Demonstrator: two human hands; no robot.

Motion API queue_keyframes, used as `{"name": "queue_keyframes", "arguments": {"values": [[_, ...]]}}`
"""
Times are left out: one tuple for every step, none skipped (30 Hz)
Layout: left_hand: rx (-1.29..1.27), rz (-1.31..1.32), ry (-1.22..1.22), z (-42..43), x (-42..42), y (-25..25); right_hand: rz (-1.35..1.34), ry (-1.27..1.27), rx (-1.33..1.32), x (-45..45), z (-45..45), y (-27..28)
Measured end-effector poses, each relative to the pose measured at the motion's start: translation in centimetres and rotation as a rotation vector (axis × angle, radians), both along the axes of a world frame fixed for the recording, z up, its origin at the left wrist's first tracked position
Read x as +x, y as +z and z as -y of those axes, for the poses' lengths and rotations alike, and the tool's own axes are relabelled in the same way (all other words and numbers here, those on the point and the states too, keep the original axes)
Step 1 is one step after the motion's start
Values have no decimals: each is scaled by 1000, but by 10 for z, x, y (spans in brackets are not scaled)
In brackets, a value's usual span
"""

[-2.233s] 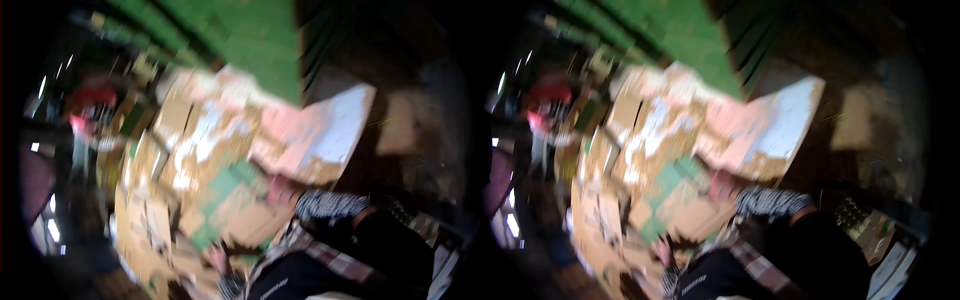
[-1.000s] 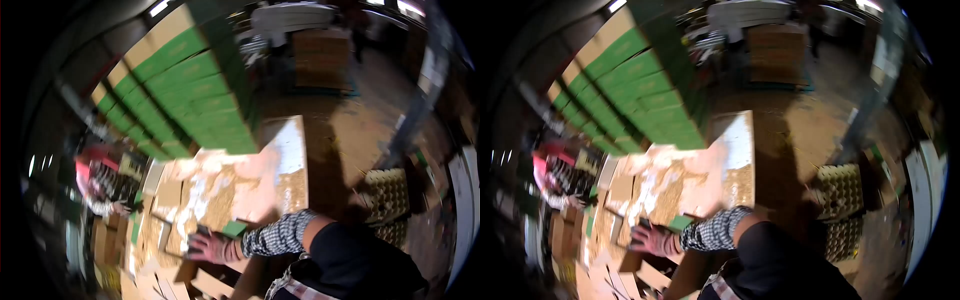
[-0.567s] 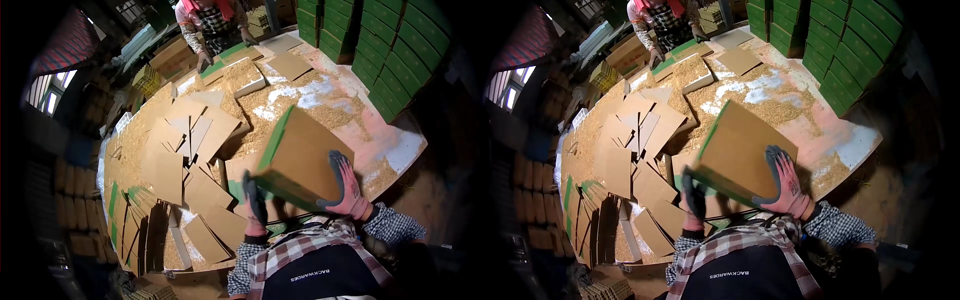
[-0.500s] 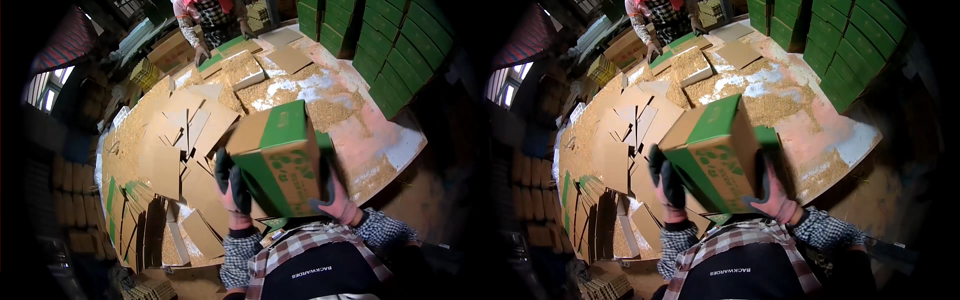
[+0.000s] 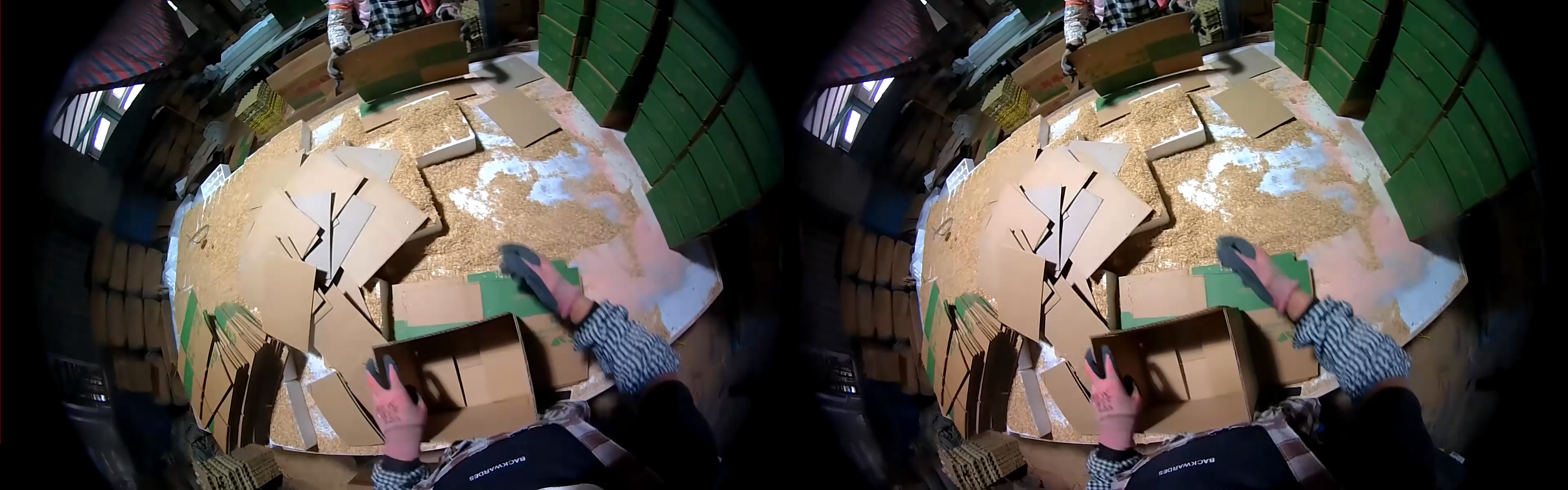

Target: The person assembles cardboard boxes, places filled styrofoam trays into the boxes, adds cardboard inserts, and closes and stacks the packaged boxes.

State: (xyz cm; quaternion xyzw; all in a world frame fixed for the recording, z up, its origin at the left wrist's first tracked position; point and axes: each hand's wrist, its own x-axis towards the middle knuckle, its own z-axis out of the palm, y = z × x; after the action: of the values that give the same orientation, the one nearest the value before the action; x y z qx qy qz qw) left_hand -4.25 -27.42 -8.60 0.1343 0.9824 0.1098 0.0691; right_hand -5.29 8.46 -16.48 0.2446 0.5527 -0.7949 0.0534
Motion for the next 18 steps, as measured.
{"name": "queue_keyframes", "arguments": {"values": [[88,71,18,-4,3,4,-63,48,216,-44,0,0],[157,46,-35,-6,3,2,-117,8,343,-91,3,-33],[224,26,-83,-11,5,2,22,4,190,-136,11,-50],[162,98,9,-22,7,11,166,-17,44,-181,18,-66],[106,91,6,-31,2,16,193,27,-325,-214,26,-103],[93,108,63,-31,0,12,280,65,-662,-247,33,-140],[76,130,117,-29,0,10,241,-10,-551,-250,41,-132],[79,128,149,-29,-3,10,209,-81,-432,-253,50,-124],[93,138,182,-31,0,9,236,-56,-282,-245,39,-122],[97,152,217,-38,-3,15,209,-98,-192,-233,23,-119],[118,149,211,-38,-3,14,356,-21,-174,-213,-6,-86],[136,146,197,-36,-2,14,324,-58,-54,-202,-34,-97],[159,142,178,-36,-2,14,286,-193,66,-181,-57,-103],[149,128,184,-35,0,14,125,-327,118,-154,-80,-106],[110,138,218,-34,2,13,-3,-499,204,-135,-104,-133],[110,131,208,-34,4,12,-45,-444,811,-123,-136,-200],[108,113,202,-34,5,9,51,-507,1458,-116,-134,-172],[102,105,207,-33,8,5,236,-293,685,-99,-137,-141]]}}
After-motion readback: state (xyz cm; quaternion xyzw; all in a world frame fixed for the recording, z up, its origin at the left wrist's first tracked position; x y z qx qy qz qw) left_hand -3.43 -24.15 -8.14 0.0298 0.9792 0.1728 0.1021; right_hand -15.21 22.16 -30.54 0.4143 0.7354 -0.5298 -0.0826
